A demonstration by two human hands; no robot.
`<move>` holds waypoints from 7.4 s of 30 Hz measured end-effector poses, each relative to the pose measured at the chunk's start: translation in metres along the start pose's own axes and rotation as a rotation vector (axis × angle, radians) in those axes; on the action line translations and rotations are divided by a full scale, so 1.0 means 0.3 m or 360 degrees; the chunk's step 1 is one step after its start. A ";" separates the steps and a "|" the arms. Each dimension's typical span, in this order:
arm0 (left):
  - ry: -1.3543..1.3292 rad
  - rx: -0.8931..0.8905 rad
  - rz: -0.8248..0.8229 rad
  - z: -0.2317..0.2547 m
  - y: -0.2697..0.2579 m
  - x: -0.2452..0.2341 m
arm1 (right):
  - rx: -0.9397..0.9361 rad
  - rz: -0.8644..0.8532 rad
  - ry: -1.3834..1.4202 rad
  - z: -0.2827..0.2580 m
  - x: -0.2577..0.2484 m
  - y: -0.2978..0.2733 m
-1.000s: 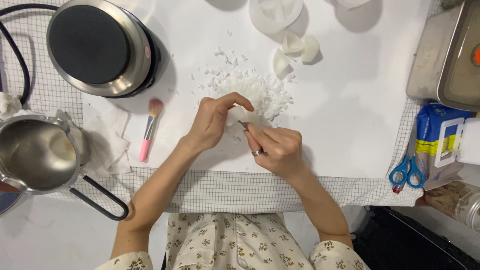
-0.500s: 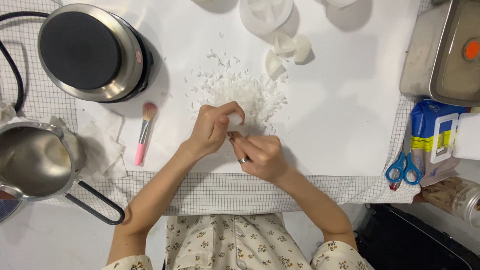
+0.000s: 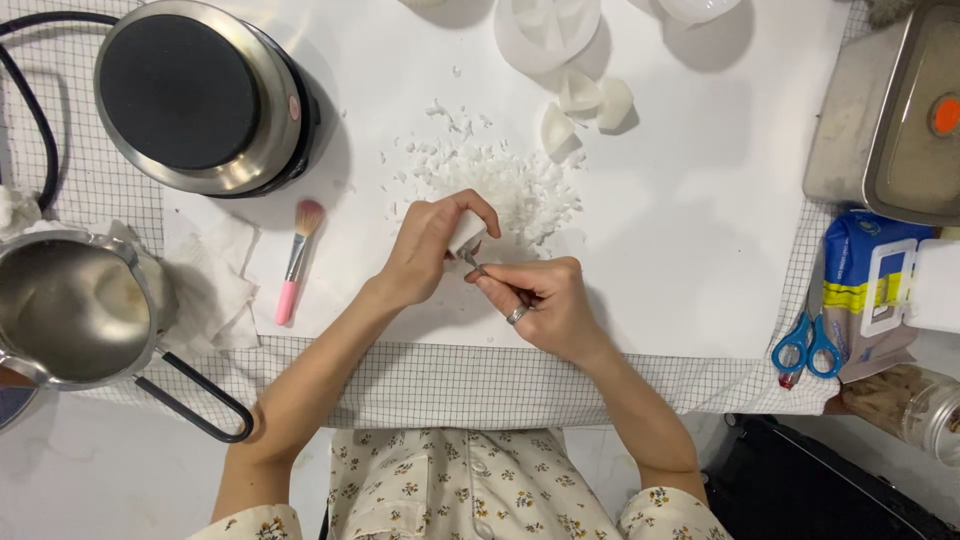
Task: Scraping and scooping wax flakes into a small metal pot using a pick and a spoon.
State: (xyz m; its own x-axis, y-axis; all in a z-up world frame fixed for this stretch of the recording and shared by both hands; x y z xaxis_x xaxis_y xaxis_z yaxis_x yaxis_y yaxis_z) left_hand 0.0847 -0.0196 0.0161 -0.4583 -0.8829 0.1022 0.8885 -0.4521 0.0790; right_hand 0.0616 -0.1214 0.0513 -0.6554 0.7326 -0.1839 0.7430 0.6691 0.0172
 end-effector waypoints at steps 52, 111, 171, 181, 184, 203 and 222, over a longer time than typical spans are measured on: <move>-0.0593 0.0037 0.0038 0.003 0.018 -0.009 | -0.0130 0.0328 -0.0247 -0.016 -0.067 -0.021; 0.1727 0.0382 0.0439 0.217 -0.041 -0.076 | -0.0156 0.0382 -0.0642 -0.036 -0.074 -0.014; 0.2159 0.0072 0.0498 0.136 -0.065 -0.192 | 0.0037 0.0632 -0.1507 0.078 -0.272 0.063; 0.2247 -0.0406 0.0250 0.151 -0.155 -0.217 | -0.0200 0.0856 -0.1303 0.008 -0.290 0.008; 0.2232 -0.0428 0.0256 0.146 -0.171 -0.217 | -0.0121 0.0916 -0.1000 -0.006 -0.333 -0.053; 0.1368 -0.0089 0.0517 0.242 -0.180 -0.140 | 0.0335 0.0228 -0.0117 0.148 -0.279 -0.149; 0.1633 -0.0057 -0.0010 -0.027 0.367 0.140 | 0.0186 0.0702 0.0099 0.218 -0.494 -0.023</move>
State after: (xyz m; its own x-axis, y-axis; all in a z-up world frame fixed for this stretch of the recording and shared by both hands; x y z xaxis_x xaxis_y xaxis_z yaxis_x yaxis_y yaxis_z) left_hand 0.1633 -0.1074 0.0211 -0.2372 -0.5559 -0.7967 0.8939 -0.4459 0.0450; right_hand 0.1625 -0.2428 0.0143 -0.2770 0.9528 -0.1244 0.9608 0.2754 -0.0309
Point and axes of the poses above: each hand's wrist, its own y-axis towards the middle knuckle, its own x-axis out of the palm, z = x × y, the point moved 9 cm from there along y, towards the middle knuckle, and after that the axes turned 14 degrees about -z, right-handed, at the moved point
